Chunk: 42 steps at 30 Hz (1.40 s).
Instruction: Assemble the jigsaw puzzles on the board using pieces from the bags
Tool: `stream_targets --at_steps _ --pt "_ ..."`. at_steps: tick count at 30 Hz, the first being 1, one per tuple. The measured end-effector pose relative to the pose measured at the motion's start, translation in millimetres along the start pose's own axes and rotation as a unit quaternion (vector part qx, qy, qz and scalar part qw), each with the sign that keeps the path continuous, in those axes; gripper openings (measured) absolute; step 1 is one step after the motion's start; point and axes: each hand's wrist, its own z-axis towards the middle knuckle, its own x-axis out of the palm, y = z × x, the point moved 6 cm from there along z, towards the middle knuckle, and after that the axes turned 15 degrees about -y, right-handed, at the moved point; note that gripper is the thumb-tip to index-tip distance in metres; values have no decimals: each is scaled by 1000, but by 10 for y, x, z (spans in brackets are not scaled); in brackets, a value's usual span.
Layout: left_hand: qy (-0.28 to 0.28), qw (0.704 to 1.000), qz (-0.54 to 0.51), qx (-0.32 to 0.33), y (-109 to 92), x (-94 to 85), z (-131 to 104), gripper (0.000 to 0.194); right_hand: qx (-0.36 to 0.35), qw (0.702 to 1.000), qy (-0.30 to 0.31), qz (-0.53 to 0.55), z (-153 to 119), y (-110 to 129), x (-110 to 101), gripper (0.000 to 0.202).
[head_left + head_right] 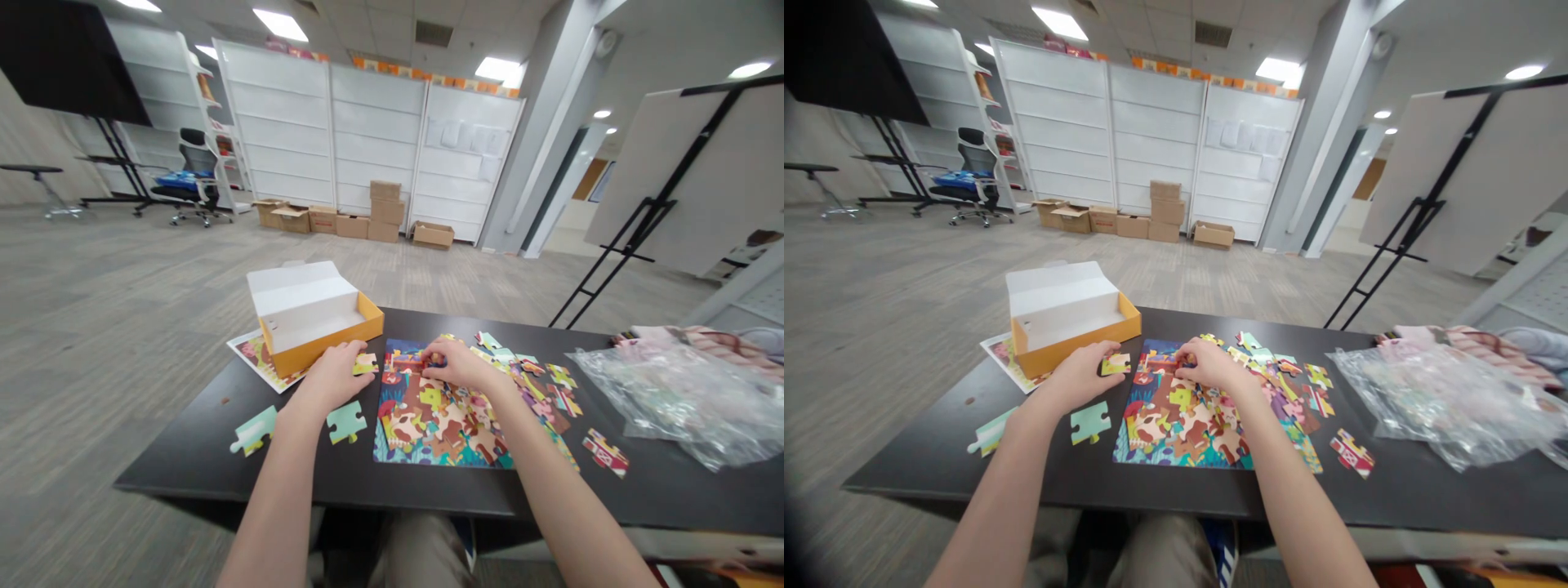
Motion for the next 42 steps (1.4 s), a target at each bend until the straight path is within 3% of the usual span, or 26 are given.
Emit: stream_targets --at_steps 11,20,24,27,31,34,42 --pt "39 995 86 -37 30 31 22 46 -6 1000 16 6 -1 21 -4 16" --pt "52 992 111 -43 35 17 3 46 41 996 -44 -63 20 -284 -135 19" --pt "56 991 111 -42 37 21 8 47 140 974 -163 -72 -41 -574 -548 21" --pt "65 991 112 -43 42 34 7 47 240 920 -290 -114 -198 -915 -1042 24" --pt "74 991 104 -38 71 66 14 47 313 885 -286 -191 -354 -1338 -1374 26" --pt "75 991 104 -36 92 84 24 47 344 876 -249 -229 -404 -1502 -1317 29" --pt "70 991 103 -44 33 44 17 43 321 904 -105 -262 -334 -1416 -658 44"
